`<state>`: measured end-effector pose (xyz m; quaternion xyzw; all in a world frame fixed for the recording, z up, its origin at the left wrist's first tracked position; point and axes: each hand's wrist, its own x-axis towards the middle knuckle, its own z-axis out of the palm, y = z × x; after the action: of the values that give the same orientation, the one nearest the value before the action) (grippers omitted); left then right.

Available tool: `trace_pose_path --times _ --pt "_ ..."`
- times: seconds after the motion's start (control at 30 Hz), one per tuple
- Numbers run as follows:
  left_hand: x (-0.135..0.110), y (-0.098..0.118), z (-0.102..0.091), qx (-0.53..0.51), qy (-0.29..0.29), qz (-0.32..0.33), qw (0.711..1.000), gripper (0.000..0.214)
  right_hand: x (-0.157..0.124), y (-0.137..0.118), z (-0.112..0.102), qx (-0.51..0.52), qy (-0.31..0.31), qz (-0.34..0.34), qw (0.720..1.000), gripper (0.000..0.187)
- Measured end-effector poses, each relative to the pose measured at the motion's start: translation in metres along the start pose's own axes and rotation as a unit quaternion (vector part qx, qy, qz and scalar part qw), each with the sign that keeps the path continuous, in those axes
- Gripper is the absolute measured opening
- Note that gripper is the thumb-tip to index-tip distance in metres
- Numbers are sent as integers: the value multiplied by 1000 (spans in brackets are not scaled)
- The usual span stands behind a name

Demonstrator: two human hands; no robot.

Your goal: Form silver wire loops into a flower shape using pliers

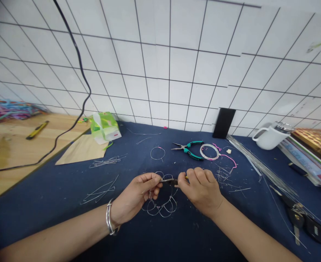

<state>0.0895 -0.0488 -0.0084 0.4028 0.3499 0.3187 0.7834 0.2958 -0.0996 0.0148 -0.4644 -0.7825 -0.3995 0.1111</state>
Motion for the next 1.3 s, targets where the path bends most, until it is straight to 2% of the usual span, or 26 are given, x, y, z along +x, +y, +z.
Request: trace_pose_path --times 0.27,0.53,0.67,0.77,0.87,1.0,1.1,1.17,1.3 --pt "-2 1 1 3 -8 3 1000 17 0 1 -2 8 -37 5 999 11" --pt "0 3 -1 46 -13 30 998 17 -2 1 -3 -23 0 -10 1000 14" --pt "2 4 -3 92 2 73 993 19 -3 2 1 4 -1 20 1000 19" --pt "3 5 -3 124 22 101 987 21 0 3 3 64 -42 69 995 23" --pt "3 7 -4 145 30 124 981 21 6 3 0 183 -130 121 967 25" --pt "3 9 -5 154 44 145 976 20 14 1 -10 333 -228 164 900 30" --pt "3 9 -4 151 54 151 975 21 15 -1 -14 398 -284 166 856 32" --pt "3 9 -3 147 51 150 976 21 15 -1 -15 414 -303 167 842 33" --pt "2 7 -2 123 21 132 983 20 14 -2 -12 417 -316 186 832 33"
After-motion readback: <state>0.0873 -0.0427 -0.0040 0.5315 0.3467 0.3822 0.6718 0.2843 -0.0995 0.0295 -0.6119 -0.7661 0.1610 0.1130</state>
